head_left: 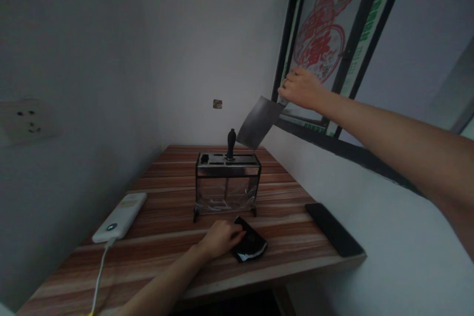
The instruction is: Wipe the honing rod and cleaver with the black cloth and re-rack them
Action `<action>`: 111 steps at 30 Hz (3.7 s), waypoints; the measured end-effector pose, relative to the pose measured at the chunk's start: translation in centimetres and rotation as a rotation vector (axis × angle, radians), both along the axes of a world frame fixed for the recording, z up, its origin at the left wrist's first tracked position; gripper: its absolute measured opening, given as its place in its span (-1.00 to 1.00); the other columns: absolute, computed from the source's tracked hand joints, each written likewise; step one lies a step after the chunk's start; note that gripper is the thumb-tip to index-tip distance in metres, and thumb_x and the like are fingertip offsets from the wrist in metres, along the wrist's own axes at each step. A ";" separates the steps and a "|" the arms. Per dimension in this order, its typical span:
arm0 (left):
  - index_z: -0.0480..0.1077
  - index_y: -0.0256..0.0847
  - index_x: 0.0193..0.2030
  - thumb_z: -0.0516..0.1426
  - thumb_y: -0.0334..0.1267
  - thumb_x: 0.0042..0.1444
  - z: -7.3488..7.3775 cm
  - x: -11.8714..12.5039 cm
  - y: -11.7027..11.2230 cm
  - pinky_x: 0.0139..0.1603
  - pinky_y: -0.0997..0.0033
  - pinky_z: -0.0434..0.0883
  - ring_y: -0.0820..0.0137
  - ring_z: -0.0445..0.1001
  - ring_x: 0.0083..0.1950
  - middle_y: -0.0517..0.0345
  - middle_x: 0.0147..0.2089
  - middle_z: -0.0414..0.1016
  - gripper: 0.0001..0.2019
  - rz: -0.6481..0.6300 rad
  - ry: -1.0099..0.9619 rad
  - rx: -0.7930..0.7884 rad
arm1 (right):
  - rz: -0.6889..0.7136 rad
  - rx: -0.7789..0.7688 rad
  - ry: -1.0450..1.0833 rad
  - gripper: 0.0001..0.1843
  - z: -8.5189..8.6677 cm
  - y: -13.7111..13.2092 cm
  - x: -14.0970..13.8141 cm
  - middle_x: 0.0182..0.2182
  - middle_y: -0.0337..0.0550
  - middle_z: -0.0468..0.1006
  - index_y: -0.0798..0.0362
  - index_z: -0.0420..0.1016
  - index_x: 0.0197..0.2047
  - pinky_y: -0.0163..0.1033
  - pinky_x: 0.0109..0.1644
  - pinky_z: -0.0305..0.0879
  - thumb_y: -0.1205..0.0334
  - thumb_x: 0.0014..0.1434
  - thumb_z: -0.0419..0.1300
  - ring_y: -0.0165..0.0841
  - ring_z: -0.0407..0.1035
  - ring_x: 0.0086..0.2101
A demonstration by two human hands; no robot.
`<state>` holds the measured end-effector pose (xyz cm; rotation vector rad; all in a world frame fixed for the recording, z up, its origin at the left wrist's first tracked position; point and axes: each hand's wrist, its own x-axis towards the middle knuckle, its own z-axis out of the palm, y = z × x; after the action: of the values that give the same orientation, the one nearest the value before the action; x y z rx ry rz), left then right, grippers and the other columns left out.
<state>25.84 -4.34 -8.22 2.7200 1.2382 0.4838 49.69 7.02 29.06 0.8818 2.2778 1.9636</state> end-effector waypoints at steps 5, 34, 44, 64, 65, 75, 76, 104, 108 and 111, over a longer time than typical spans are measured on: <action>0.47 -0.17 -0.36 -0.04 -0.24 0.26 0.0 0.0 0.0 -0.40 0.53 0.21 0.40 0.51 -0.34 0.14 -0.39 0.56 -0.71 0.005 -0.001 -0.003 | -0.157 -0.010 0.128 -0.69 0.5 -1.6 1.7 -0.37 0.07 0.58 0.22 0.48 -0.35 -0.12 -0.07 0.11 0.48 0.24 -0.09 -0.29 0.41 -0.26; 0.35 -0.12 -0.13 0.00 -0.25 0.22 2.3 -0.5 -2.1 -0.35 0.55 0.26 0.45 0.46 -0.34 0.24 -0.34 0.52 -0.85 0.057 -0.212 -0.287 | 1.086 -1.101 2.365 -0.83 -26.6 -18.5 0.5 -0.60 -0.37 0.23 -0.02 0.27 -0.39 -0.39 -0.60 0.01 0.12 0.15 0.17 -0.54 0.02 -0.66; 0.37 -0.11 -0.04 0.05 -0.30 0.18 1.3 0.0 -2.6 0.15 0.28 0.27 0.30 0.35 0.10 0.07 0.07 0.41 -0.78 -0.084 -0.172 -0.151 | 0.798 -1.017 2.410 -0.74 -31.3 -21.1 2.4 -0.48 -0.27 0.40 -0.11 0.35 -0.09 -0.29 -0.43 0.22 0.03 0.17 0.15 -0.39 0.26 -0.48; -0.03 0.21 0.33 0.08 -0.54 -0.04 -1.0 -2.2 -11.3 0.25 0.06 0.15 0.17 0.14 0.31 0.23 0.38 0.05 -0.18 0.175 0.236 -0.113 | 0.561 -1.671 2.530 -0.67 -39.2 -25.4 -0.9 -0.57 -0.33 0.31 -0.03 0.42 -0.20 -0.36 -0.58 0.10 -0.04 0.05 0.26 -0.51 0.14 -0.64; -0.02 0.22 0.32 0.06 -0.57 -0.08 -1.1 -2.5 -11.6 0.24 0.05 0.16 0.16 0.15 0.29 0.23 0.36 0.10 -0.15 0.194 0.232 -0.105 | 0.550 -1.667 2.502 -0.65 -39.4 -25.5 -1.0 -0.56 -0.30 0.35 -0.02 0.42 -0.18 -0.33 -0.56 0.14 -0.07 0.06 0.24 -0.47 0.20 -0.62; 0.38 -0.17 0.08 0.02 -0.39 -0.04 -0.1 -8.1 -10.8 0.08 0.26 0.36 0.18 0.44 0.04 0.05 0.05 0.48 -0.52 0.451 -0.282 -0.153 | 0.509 -1.949 2.415 -0.56 -41.1 -26.5 -2.9 -0.64 -0.41 0.26 0.02 0.31 -0.11 -0.43 -0.72 0.03 -0.17 0.15 0.09 -0.59 0.04 -0.79; 0.40 -0.26 0.03 0.02 -0.27 0.04 0.4 -8.9 -10.4 0.00 0.28 0.42 0.17 0.49 -0.04 0.01 -0.05 0.54 -0.60 0.533 -0.373 -0.146 | 0.528 -1.995 2.412 -0.55 -41.0 -26.6 -3.4 -0.65 -0.42 0.25 0.03 0.29 -0.11 -0.44 -0.72 0.06 -0.18 0.15 0.08 -0.60 0.04 -0.80; 0.01 -0.26 0.33 -0.02 -0.42 0.21 3.9 -1.1 -11.1 0.32 0.09 0.15 0.30 0.01 0.38 0.03 0.34 0.14 -0.46 0.017 0.010 0.290 | 0.427 -2.246 1.795 -0.64 -37.9 -17.8 -6.1 -0.65 -0.31 0.39 0.11 0.35 -0.28 -0.41 -0.57 0.15 -0.06 0.12 0.13 -0.52 0.22 -0.66; 0.00 -0.13 0.34 -0.03 -0.46 0.20 3.2 -0.8 -10.7 0.33 0.05 0.12 0.32 -0.03 0.39 0.12 0.35 0.11 -0.44 -0.016 0.023 0.236 | 0.280 -2.256 1.760 -0.69 -38.9 -16.9 -5.6 -0.70 -0.37 0.33 0.11 0.34 -0.31 -0.45 -0.69 0.00 0.03 0.00 0.19 -0.55 0.12 -0.73; -0.02 -0.13 0.35 -0.02 -0.47 0.19 2.8 -0.5 -10.7 0.34 0.03 0.08 0.32 -0.07 0.40 0.13 0.37 0.05 -0.42 -0.002 0.026 0.197 | 0.237 -2.232 1.766 -0.71 -39.1 -16.7 -5.3 -0.71 -0.38 0.33 0.12 0.34 -0.28 -0.45 -0.69 0.00 0.12 -0.05 0.20 -0.54 0.13 -0.73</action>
<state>25.38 -15.01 -5.41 2.8975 1.2555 0.6032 44.35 -9.68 -10.05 -0.9690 -1.6468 1.7307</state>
